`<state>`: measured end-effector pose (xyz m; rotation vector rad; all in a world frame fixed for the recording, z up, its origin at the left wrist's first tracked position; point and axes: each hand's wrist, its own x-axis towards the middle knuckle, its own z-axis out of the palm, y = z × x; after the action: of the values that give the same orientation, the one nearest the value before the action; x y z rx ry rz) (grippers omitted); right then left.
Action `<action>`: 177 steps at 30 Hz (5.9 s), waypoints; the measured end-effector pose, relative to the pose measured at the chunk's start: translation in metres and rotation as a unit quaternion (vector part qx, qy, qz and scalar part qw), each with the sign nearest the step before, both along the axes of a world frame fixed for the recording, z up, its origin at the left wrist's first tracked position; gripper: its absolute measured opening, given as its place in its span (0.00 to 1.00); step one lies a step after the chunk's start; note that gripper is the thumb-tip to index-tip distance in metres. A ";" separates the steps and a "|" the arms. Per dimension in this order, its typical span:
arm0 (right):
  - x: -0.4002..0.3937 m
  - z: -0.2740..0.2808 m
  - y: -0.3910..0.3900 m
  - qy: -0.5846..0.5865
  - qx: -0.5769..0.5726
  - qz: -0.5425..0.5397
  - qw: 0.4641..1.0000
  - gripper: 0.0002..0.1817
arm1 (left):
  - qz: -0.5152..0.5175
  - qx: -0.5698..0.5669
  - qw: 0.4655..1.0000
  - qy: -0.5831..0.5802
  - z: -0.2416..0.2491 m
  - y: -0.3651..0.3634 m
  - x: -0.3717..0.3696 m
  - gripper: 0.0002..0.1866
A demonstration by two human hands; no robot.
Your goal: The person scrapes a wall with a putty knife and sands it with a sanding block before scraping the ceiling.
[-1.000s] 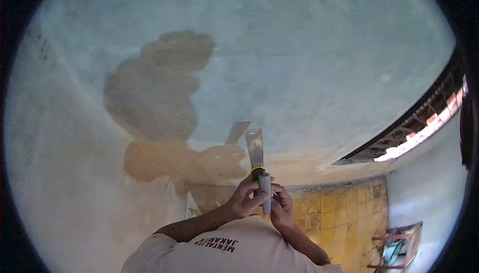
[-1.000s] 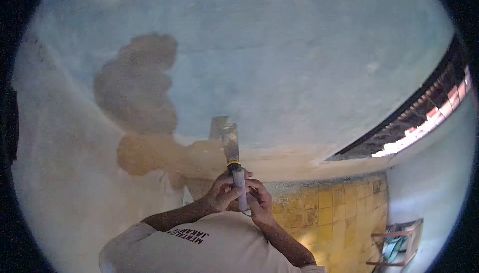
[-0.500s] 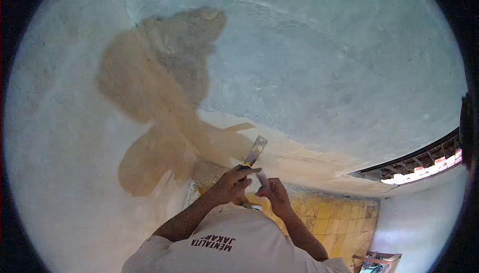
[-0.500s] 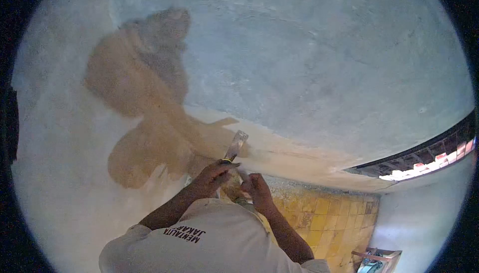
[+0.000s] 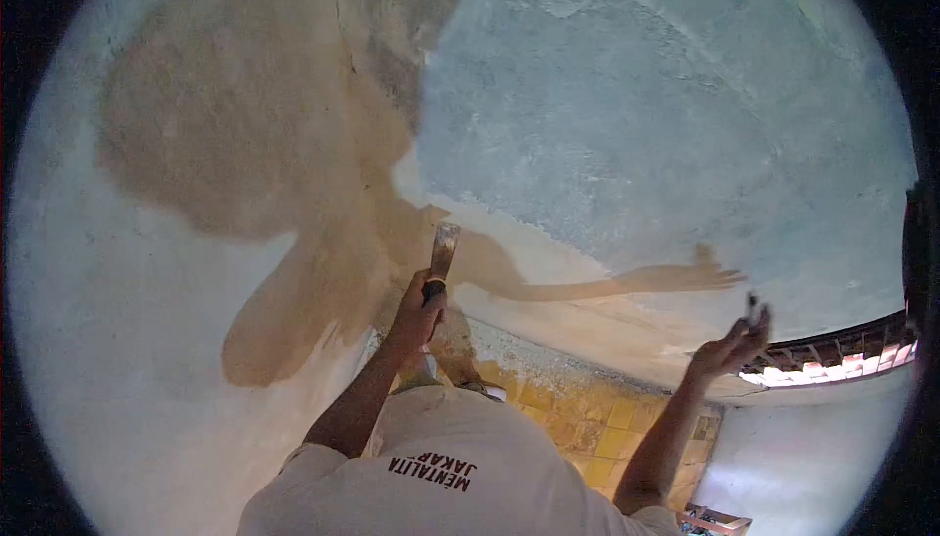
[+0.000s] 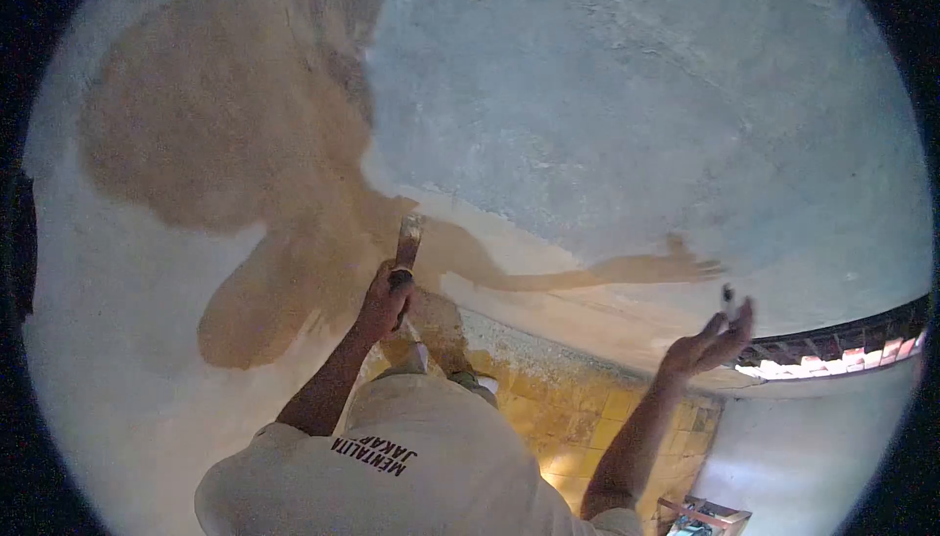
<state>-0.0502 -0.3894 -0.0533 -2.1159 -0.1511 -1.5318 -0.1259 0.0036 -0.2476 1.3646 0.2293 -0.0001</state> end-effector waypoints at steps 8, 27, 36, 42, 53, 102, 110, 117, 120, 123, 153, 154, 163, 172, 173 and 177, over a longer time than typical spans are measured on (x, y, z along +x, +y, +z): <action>0.074 0.136 0.038 -0.162 -0.396 0.085 0.900 0.17 | 0.019 0.010 0.998 -0.054 -0.002 0.004 0.031 0.12; 0.099 0.155 0.055 -0.160 -0.531 0.072 0.829 0.17 | 0.084 0.141 0.986 -0.026 0.004 -0.008 0.061 0.14; 0.101 0.154 0.051 -0.159 -0.535 0.086 0.826 0.22 | 0.124 0.209 0.970 -0.026 0.005 -0.009 0.060 0.17; 0.100 0.153 0.053 -0.165 -0.524 0.084 0.831 0.18 | 0.121 0.205 0.971 -0.022 0.003 -0.011 0.053 0.19; 0.100 0.155 0.054 -0.169 -0.518 0.077 0.835 0.19 | 0.124 0.212 0.969 -0.020 0.006 -0.013 0.066 0.19; 0.100 0.152 0.054 -0.183 -0.508 0.070 0.838 0.20 | 0.119 0.326 0.937 -0.035 0.033 0.021 0.055 0.20; 0.101 0.148 0.050 -0.176 -0.493 0.070 0.849 0.20 | 0.126 0.344 0.930 -0.035 0.052 0.028 0.064 0.20; 0.102 0.149 0.051 -0.174 -0.493 0.073 0.849 0.20 | 0.101 0.362 0.926 0.019 0.051 0.032 0.050 0.19; 0.100 0.150 0.049 -0.172 -0.502 0.047 0.846 0.20 | 0.107 0.340 0.934 -0.014 0.041 0.030 0.051 0.19; 0.097 0.151 0.054 -0.175 -0.500 0.088 0.844 0.19 | 0.143 0.340 0.927 -0.073 0.041 0.023 0.063 0.19; 0.100 0.150 0.052 -0.178 -0.505 0.067 0.842 0.19 | 0.140 0.016 0.989 0.039 0.037 0.050 0.071 0.18; 0.100 0.150 0.052 -0.181 -0.504 0.070 0.842 0.19 | 0.133 0.014 0.990 0.049 0.036 0.051 0.072 0.18; 0.096 0.152 0.053 -0.166 -0.510 0.074 0.841 0.19 | 0.151 -0.014 0.988 0.010 0.024 0.044 0.081 0.16; 0.095 0.151 0.053 -0.177 -0.506 0.083 0.840 0.20 | 0.234 0.022 0.962 -0.137 0.057 0.040 0.107 0.15; 0.095 0.150 0.051 -0.165 -0.505 0.074 0.844 0.20 | 0.248 -0.029 0.959 -0.137 0.058 0.040 0.102 0.15; 0.093 0.148 0.049 -0.161 -0.496 0.074 0.850 0.20 | 0.252 -0.037 0.966 -0.051 0.017 0.035 0.057 0.15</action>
<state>0.0432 -0.3399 0.0944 -2.3988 -1.4730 -1.9257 -0.0688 0.0385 -0.2309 1.1967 0.4792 0.4818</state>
